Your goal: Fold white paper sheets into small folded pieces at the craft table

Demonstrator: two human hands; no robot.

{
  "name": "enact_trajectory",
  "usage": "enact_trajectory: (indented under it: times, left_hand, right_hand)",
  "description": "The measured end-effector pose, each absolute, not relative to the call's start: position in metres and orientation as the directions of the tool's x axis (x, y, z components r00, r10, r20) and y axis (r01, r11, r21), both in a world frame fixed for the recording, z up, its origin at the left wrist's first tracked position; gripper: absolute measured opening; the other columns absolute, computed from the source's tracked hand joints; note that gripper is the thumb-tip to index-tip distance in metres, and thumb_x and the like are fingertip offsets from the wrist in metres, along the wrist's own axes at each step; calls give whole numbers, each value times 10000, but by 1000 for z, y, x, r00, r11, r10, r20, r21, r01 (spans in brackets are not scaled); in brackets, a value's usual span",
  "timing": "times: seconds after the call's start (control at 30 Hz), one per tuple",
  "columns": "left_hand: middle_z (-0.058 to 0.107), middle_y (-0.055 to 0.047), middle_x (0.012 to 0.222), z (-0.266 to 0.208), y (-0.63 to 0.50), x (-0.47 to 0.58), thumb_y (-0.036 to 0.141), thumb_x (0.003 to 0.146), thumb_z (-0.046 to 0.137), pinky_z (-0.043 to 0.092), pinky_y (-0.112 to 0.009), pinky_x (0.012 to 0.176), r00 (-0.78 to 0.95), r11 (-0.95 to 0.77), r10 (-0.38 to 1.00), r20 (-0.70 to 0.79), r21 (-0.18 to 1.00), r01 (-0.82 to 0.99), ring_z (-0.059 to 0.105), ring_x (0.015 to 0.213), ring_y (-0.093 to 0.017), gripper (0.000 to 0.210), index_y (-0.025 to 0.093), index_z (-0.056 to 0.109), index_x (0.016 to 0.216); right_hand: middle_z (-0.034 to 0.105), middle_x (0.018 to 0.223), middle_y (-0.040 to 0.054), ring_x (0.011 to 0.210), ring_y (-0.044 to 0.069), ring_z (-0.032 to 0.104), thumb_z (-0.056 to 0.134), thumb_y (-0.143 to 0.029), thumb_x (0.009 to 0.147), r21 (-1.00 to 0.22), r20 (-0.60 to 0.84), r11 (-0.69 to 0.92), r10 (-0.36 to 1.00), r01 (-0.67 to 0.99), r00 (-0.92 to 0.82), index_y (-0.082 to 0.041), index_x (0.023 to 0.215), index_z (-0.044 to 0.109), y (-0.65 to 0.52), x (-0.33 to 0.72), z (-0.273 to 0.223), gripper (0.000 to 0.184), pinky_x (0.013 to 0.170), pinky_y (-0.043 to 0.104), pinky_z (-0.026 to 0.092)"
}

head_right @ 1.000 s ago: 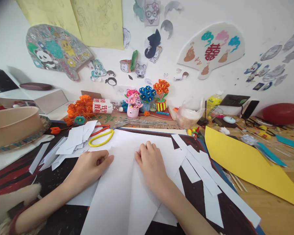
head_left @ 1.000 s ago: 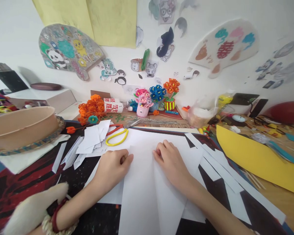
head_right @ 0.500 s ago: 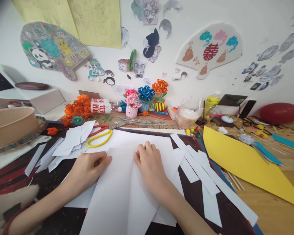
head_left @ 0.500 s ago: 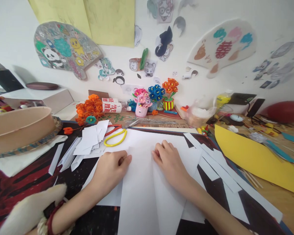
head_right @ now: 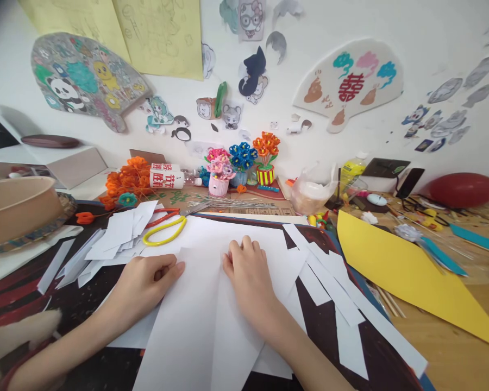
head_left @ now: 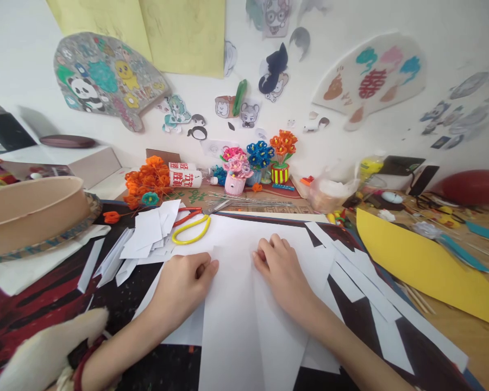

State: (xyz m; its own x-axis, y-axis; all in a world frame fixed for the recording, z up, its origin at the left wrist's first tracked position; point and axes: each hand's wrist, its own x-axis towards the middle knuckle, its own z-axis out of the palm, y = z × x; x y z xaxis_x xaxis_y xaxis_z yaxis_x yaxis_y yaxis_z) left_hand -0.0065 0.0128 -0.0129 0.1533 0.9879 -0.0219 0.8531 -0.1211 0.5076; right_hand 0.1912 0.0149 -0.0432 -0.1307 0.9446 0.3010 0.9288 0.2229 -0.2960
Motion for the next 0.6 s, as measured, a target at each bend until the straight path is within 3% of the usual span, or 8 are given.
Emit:
enact_trajectory:
  times: [0.6]
  left_hand:
    - [379, 41, 448, -15, 13, -7, 405, 794, 425, 225, -252, 513, 156, -138, 988, 11, 533, 835, 353, 455, -111, 378, 190, 336, 496]
  right_hand:
    - [484, 764, 25, 681, 186, 460, 497, -187, 889, -332, 268, 209, 956, 920, -120, -201, 694, 398, 16, 191, -42, 219, 590, 299, 343]
